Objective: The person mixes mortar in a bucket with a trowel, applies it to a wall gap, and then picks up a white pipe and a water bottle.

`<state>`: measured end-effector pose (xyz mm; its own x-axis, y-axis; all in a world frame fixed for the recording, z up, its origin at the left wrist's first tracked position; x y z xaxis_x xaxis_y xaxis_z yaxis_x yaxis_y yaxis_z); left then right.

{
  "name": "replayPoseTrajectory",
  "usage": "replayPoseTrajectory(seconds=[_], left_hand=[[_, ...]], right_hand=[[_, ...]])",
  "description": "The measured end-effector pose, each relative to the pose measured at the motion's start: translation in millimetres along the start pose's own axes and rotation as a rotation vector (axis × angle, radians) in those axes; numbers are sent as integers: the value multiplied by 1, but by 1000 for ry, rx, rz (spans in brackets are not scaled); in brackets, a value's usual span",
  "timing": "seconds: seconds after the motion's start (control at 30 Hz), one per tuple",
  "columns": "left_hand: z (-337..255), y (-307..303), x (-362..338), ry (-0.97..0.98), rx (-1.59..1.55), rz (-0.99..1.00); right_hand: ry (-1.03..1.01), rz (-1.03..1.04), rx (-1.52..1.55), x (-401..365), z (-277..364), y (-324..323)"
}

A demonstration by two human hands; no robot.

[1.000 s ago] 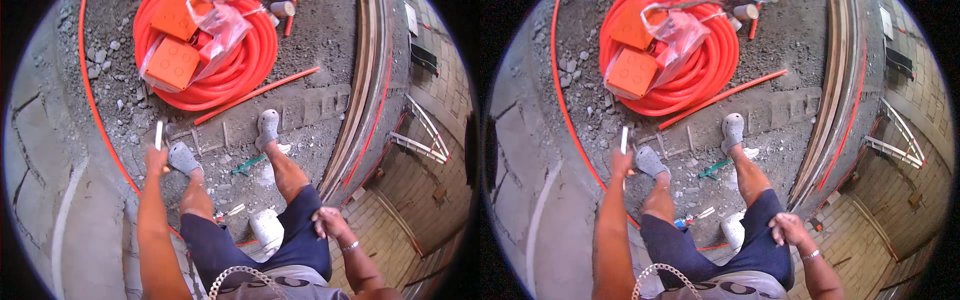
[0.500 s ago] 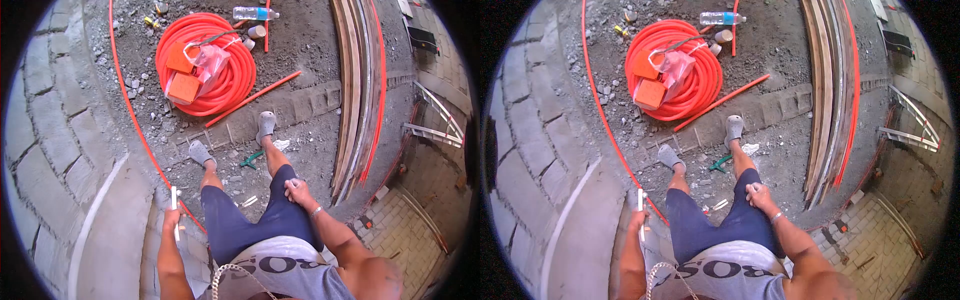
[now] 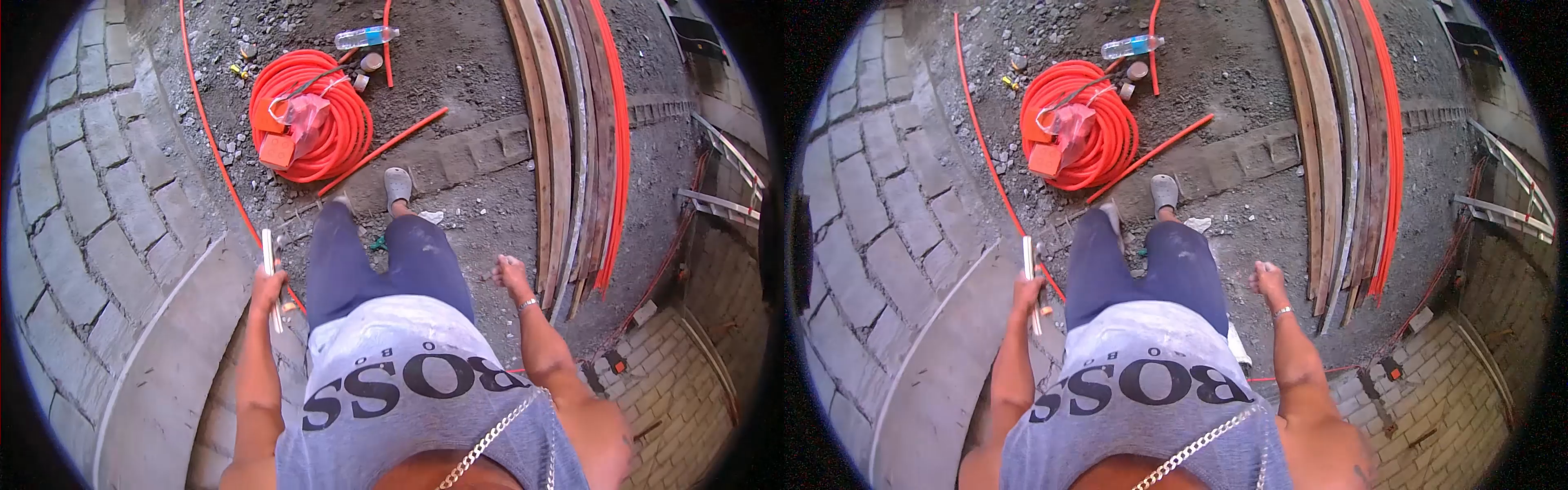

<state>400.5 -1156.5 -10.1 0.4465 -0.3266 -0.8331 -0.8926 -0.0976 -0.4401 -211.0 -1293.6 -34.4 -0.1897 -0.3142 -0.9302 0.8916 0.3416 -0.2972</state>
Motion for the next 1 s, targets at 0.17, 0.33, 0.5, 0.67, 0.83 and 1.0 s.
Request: replayPoseTrajectory(seconds=[0.17,0.33,0.5,0.67,0.83,1.0], left_hand=[[-95,27,11,37,92,48],[-130,49,39,47,110,50],[-118,92,69,-218,-148,134],[-117,121,75,-443,-31,129],[-73,163,80,-586,-88,105],[-69,215,56,-874,-330,161]], right_hand=[[116,-53,-38,-44,2,-49],[88,-39,-139,-56,75,-76],[-54,-53,-161,12,242,-75],[-448,29,-765,171,457,14],[-390,173,-507,356,584,126],[-274,294,-338,509,628,228]])
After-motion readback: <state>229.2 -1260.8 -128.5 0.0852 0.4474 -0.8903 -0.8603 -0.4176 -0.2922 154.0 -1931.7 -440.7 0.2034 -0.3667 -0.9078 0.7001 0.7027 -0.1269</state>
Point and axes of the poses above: each hand's wrist, its own x-axis towards the middle knuckle, its own y-axis out of the palm, z = x × y, the point moved 7 cm from there along x, towards the middle knuckle, and after that the axes turned 2 degrees about -y, right-handed, at the moved point
